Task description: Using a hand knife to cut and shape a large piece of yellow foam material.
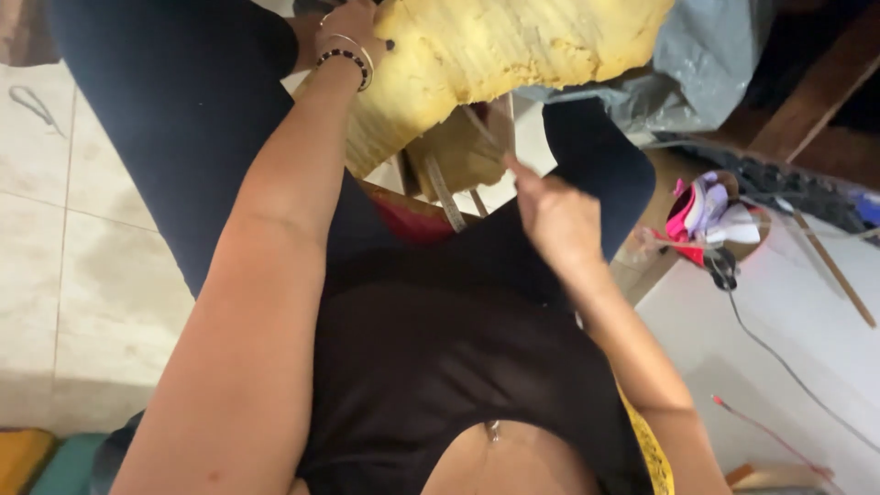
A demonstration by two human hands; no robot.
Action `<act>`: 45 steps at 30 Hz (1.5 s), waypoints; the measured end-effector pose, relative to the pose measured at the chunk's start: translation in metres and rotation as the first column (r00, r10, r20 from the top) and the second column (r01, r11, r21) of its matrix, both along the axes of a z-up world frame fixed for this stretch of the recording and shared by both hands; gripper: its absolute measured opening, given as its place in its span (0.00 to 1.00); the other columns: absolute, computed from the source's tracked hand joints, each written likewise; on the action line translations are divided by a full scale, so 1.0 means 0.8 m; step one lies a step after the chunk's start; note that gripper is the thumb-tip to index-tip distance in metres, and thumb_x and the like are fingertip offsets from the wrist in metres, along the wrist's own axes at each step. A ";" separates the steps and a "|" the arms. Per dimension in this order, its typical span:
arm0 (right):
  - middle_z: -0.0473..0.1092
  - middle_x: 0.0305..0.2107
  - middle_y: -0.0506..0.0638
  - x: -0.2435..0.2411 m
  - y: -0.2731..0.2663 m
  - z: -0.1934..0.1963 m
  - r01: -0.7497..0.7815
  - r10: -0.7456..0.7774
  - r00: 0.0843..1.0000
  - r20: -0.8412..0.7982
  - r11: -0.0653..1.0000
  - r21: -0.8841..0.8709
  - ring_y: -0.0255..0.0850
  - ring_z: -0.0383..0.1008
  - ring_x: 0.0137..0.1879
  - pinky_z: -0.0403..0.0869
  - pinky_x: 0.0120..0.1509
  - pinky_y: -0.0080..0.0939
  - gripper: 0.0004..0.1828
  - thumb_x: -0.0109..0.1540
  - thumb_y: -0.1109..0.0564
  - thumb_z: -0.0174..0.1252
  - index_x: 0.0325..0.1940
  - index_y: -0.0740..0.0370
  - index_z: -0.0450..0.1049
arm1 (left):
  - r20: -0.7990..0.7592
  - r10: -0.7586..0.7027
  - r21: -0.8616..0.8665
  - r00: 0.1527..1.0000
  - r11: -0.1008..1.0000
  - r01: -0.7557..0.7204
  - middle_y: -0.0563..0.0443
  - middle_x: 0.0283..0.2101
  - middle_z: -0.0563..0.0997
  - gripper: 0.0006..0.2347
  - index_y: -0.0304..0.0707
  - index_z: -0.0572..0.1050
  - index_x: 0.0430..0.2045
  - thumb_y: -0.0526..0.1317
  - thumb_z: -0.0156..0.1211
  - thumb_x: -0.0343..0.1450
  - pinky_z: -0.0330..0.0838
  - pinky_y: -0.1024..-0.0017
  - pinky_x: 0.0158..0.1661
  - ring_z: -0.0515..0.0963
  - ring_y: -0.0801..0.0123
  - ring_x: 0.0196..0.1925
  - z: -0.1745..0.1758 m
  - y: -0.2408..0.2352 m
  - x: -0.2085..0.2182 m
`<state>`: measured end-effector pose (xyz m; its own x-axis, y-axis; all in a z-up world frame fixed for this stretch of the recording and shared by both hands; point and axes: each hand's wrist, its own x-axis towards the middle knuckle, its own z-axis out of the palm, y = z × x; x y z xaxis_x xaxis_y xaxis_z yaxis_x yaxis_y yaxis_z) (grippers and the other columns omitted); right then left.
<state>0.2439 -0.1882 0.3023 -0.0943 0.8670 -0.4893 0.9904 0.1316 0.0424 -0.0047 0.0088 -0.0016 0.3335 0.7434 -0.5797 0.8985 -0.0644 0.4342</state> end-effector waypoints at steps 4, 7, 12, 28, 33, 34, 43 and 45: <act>0.70 0.26 0.46 -0.020 0.052 -0.020 -0.036 0.077 0.986 -0.149 0.965 0.260 0.47 0.72 0.22 0.64 0.18 0.49 0.25 0.71 0.56 0.54 0.72 0.40 0.67 | 0.097 0.192 -0.327 0.977 0.933 -0.151 0.41 0.66 0.68 0.26 0.38 0.61 0.66 0.34 0.52 0.70 0.69 0.55 0.59 0.68 0.47 0.67 0.099 0.006 0.014; 0.74 0.42 0.67 -0.053 0.104 -0.069 -0.043 0.089 0.956 -0.279 0.985 0.166 0.49 0.63 0.12 0.62 0.10 0.51 0.26 0.72 0.63 0.46 0.74 0.50 0.57 | 0.146 0.260 -0.279 0.955 0.937 -0.212 0.41 0.37 0.77 0.20 0.33 0.65 0.59 0.44 0.50 0.73 0.68 0.57 0.25 0.76 0.52 0.29 0.121 -0.011 0.020; 0.76 0.35 0.55 -0.049 0.137 -0.146 -0.096 0.162 0.965 -0.207 0.950 0.297 0.49 0.77 0.28 0.75 0.22 0.52 0.26 0.72 0.55 0.56 0.73 0.52 0.56 | 0.125 0.302 -0.380 0.945 0.895 -0.235 0.44 0.46 0.78 0.37 0.43 0.62 0.68 0.64 0.54 0.66 0.68 0.66 0.27 0.78 0.62 0.33 0.143 -0.013 0.031; 0.75 0.26 0.54 -0.016 0.263 -0.231 0.105 -0.069 0.975 -0.209 0.981 0.163 0.53 0.78 0.32 0.77 0.35 0.58 0.15 0.69 0.51 0.62 0.30 0.56 0.71 | 0.192 0.303 -0.199 0.934 0.944 -0.265 0.45 0.28 0.82 0.18 0.34 0.78 0.43 0.51 0.47 0.77 0.73 0.57 0.26 0.80 0.53 0.30 0.159 -0.086 0.052; 0.75 0.26 0.57 0.008 0.293 -0.298 0.175 -0.113 0.951 -0.289 0.965 0.198 0.55 0.77 0.32 0.73 0.33 0.60 0.12 0.67 0.48 0.60 0.32 0.53 0.74 | 0.205 0.252 -0.060 0.946 0.968 -0.244 0.41 0.30 0.82 0.17 0.38 0.78 0.29 0.54 0.52 0.73 0.77 0.52 0.37 0.83 0.48 0.37 0.165 -0.129 0.031; 0.75 0.26 0.58 0.008 0.302 -0.306 0.152 -0.086 0.951 -0.296 0.966 0.208 0.56 0.77 0.32 0.73 0.33 0.60 0.10 0.66 0.49 0.59 0.33 0.54 0.73 | 0.185 0.291 -0.098 0.939 0.956 -0.277 0.41 0.32 0.84 0.18 0.38 0.79 0.32 0.55 0.51 0.71 0.81 0.52 0.44 0.86 0.46 0.42 0.174 -0.126 0.024; 0.74 0.27 0.63 0.109 0.278 -0.292 0.080 0.019 0.955 -0.295 0.945 0.318 0.67 0.76 0.32 0.74 0.34 0.64 0.10 0.59 0.59 0.55 0.44 0.61 0.69 | 0.357 0.393 0.211 0.847 0.850 -0.483 0.39 0.15 0.72 0.26 0.36 0.69 0.11 0.58 0.54 0.75 0.61 0.49 0.21 0.73 0.46 0.17 0.213 -0.191 -0.026; 0.75 0.27 0.61 0.110 0.257 -0.268 0.193 -0.120 0.938 -0.325 0.960 0.203 0.65 0.77 0.33 0.74 0.36 0.61 0.11 0.57 0.59 0.55 0.43 0.60 0.70 | 0.485 0.441 0.150 0.755 0.808 -0.569 0.39 0.24 0.79 0.21 0.35 0.75 0.23 0.56 0.54 0.74 0.68 0.54 0.28 0.80 0.47 0.27 0.239 -0.156 -0.029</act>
